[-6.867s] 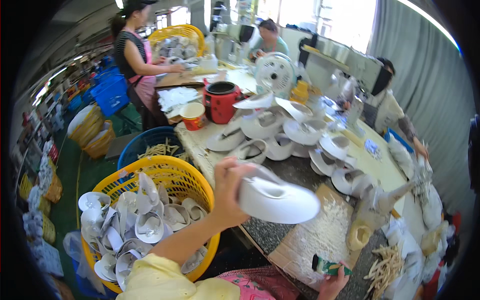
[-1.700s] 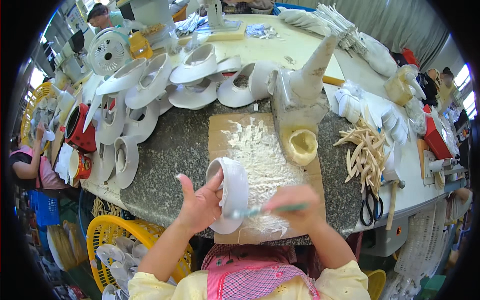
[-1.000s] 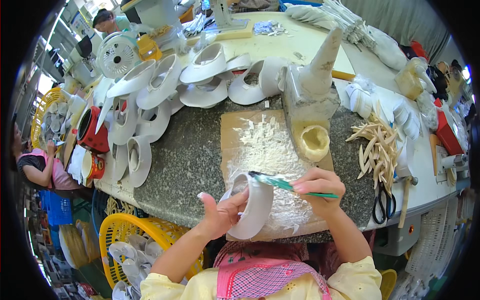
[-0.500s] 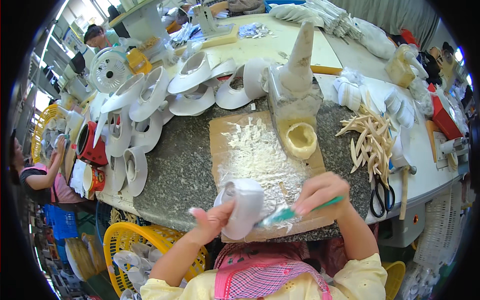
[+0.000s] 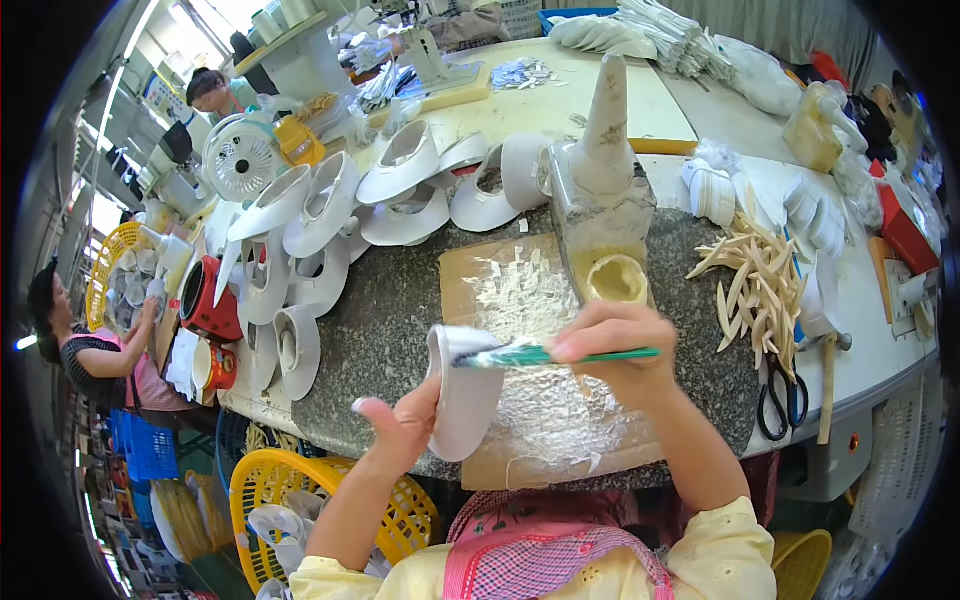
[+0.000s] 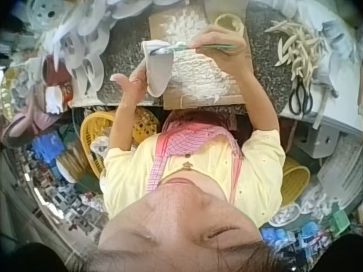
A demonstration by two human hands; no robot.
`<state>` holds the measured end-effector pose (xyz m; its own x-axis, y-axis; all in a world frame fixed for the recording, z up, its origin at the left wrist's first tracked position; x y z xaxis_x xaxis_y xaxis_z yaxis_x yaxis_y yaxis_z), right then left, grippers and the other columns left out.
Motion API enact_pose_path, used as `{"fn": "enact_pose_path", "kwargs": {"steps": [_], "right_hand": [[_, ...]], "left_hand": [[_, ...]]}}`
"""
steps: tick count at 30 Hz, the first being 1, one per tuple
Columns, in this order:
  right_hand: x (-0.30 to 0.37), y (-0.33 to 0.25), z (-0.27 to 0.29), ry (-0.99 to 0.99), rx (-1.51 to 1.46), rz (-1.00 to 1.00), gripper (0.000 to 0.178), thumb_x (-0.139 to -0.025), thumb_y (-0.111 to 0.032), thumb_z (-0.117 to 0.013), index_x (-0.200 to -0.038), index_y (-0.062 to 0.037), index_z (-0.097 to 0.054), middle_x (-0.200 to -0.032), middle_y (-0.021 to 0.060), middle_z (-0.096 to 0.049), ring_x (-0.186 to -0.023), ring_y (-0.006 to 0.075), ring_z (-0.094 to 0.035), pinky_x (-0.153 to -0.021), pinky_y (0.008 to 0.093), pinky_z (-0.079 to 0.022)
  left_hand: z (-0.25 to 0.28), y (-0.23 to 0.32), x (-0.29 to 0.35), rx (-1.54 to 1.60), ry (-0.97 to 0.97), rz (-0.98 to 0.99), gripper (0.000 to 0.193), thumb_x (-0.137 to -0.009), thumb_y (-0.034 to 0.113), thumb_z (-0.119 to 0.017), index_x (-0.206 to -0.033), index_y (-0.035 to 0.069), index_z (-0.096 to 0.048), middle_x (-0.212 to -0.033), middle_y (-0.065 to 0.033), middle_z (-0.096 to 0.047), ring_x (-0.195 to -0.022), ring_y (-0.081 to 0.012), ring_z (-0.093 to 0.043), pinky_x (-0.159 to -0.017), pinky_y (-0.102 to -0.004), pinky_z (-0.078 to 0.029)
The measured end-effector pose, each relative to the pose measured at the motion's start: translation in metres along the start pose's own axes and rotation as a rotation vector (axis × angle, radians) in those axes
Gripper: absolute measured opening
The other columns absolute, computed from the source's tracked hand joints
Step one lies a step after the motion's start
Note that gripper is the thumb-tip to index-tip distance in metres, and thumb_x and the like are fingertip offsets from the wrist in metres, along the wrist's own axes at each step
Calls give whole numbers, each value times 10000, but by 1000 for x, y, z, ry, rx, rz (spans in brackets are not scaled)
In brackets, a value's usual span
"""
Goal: The person applies paste to shoe parts using a brush, picking up each piece, coating its inside surfaces and edges with paste, and placing the coated parts on the table.
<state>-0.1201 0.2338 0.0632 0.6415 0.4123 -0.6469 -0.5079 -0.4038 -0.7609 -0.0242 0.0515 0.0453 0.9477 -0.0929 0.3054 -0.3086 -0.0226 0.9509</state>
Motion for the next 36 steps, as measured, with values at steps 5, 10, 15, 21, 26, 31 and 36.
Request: {"fn": "enact_pose_path", "kwargs": {"steps": [5,10,15,21,26,31,36], "right_hand": [[53,27,-14,-200,168,-38,187,-614,-19,-633,-786,-92,-616,-662,61,-562,-575,167,-545,-490,245,-414],[63,30,2,80,401,-64,221,-588,-22,-619,-788,-115,-620,-671,45,-565,-590,183,-553,-515,260,-431],[79,23,-9,-144,486,68,189,-579,-61,-615,-758,-121,-624,-695,51,-574,-594,176,-557,-500,262,-438],[80,31,-25,-183,661,199,201,-562,-90,-593,-757,-137,-607,-724,25,-566,-540,158,-520,-447,247,-414],[78,32,-60,-345,528,254,281,-530,-112,-589,-808,-153,-584,-718,13,-530,-554,144,-514,-453,255,-418],[56,44,-56,-528,411,191,179,-601,-88,-578,-767,-152,-606,-684,9,-543,-594,159,-532,-475,259,-421],[20,26,-1,-646,743,0,290,-524,-24,-604,-781,-158,-610,-688,22,-556,-581,165,-536,-473,272,-406]], "left_hand": [[-7,-28,-35,120,37,66,1070,-515,818,-51,-1291,83,-100,-1269,-84,-274,-1141,-196,-298,-927,-337,-225],[-25,-38,-62,233,47,291,952,-626,762,-67,-1294,85,-33,-1290,-114,-240,-1155,-232,-269,-958,-337,-157],[-23,-42,-69,376,98,139,791,-749,634,-181,-1274,47,-114,-1280,-153,-251,-1163,-231,-266,-950,-320,-181],[-15,-2,-41,-991,268,-257,474,-721,403,-523,-953,-10,-510,-800,-153,-565,-814,-308,-512,-689,-353,-412],[41,-13,-5,-1226,493,-334,411,-698,362,-545,-892,0,-553,-770,-129,-546,-760,-276,-495,-689,-346,-393],[64,-52,18,-1080,530,-118,327,-688,299,-564,-857,19,-576,-718,-101,-505,-729,-237,-482,-671,-316,-385],[56,-69,18,-369,516,-21,247,-692,211,-560,-855,26,-549,-729,-69,-514,-674,-161,-489,-590,-267,-388]]}}
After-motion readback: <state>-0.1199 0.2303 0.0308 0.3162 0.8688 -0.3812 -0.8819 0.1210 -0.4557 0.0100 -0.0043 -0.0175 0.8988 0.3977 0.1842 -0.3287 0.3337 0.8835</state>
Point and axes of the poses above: each hand's wrist, its own x-axis away from the middle knuckle, its own z-axis out of the back of the hand, y = z × x, the point moved 3 cm from there along -x, towards the middle knuckle
